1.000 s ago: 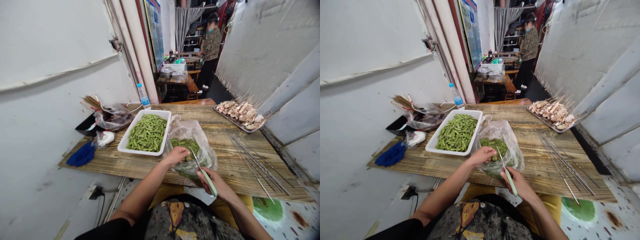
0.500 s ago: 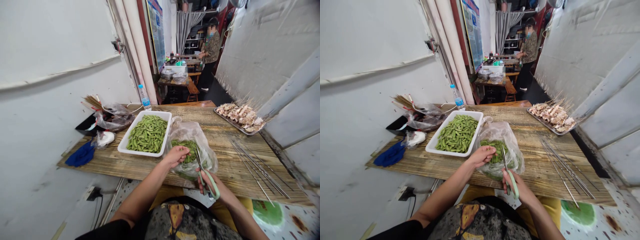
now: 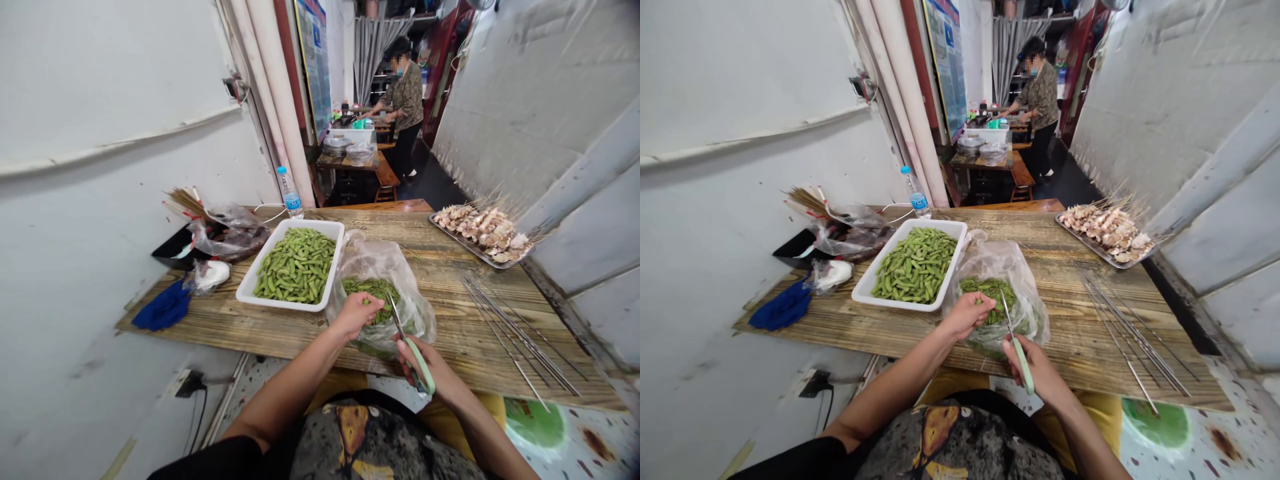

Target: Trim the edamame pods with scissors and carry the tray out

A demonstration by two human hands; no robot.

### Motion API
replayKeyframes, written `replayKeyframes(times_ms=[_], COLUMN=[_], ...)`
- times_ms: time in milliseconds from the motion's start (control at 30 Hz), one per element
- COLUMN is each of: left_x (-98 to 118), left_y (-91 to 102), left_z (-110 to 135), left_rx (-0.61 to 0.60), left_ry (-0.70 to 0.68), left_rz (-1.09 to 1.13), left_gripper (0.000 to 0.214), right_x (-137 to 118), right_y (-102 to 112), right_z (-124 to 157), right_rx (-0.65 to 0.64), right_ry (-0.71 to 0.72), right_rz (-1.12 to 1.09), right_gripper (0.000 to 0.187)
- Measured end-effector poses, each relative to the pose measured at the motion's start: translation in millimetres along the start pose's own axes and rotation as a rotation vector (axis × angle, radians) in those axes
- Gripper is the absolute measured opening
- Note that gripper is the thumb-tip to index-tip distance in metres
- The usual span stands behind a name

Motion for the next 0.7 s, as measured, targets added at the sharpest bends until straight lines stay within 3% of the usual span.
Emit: replayKeyframes(times_ms=[267,400,567,633,700], left_x=[12.5,23.0,20.9,17.3,13.7], left_y=[3.6,13.3,15.4,16.8,20.4], left_z=[3.3,2.3,-3.4,-5.9,-7.7], left_rx=[-0.075,-0.057,-0.155,-0.112,0.007], left_ry=[-0.011,-0.037,0.049,0.036,-0.021], left_rz=[0.000,0.165,0.358,0.318,0.142], left_gripper=[0.043,0.030,0.022,0.023,0.021], right_x=[7.9,11.0,11.0,7.7,5.0], right_y=[3.0,3.4,1.9,2.5,3.7], right_z=[-4.5,-6.1,-1.1,0.9,2.4], right_rx=[0.062,0.096,0.036,0.028,0.032], right_ry=[-0.098,-0.051,-0.044,-0.026,-0.019], right_rz=[-0.045,-0.103,-0.082,-0.048,-0.022], right_gripper=[0.046,0.048,0.052,0.052,0.053])
Point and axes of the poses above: each hand's wrist, its own z-axis away from the middle knuckle, its own y-axis out of the back of the hand, x = y × z, the point moved 4 cm from there along -z, towards the middle knuckle, and after that the axes turned 15 degrees about y, right-handed, at the moved point
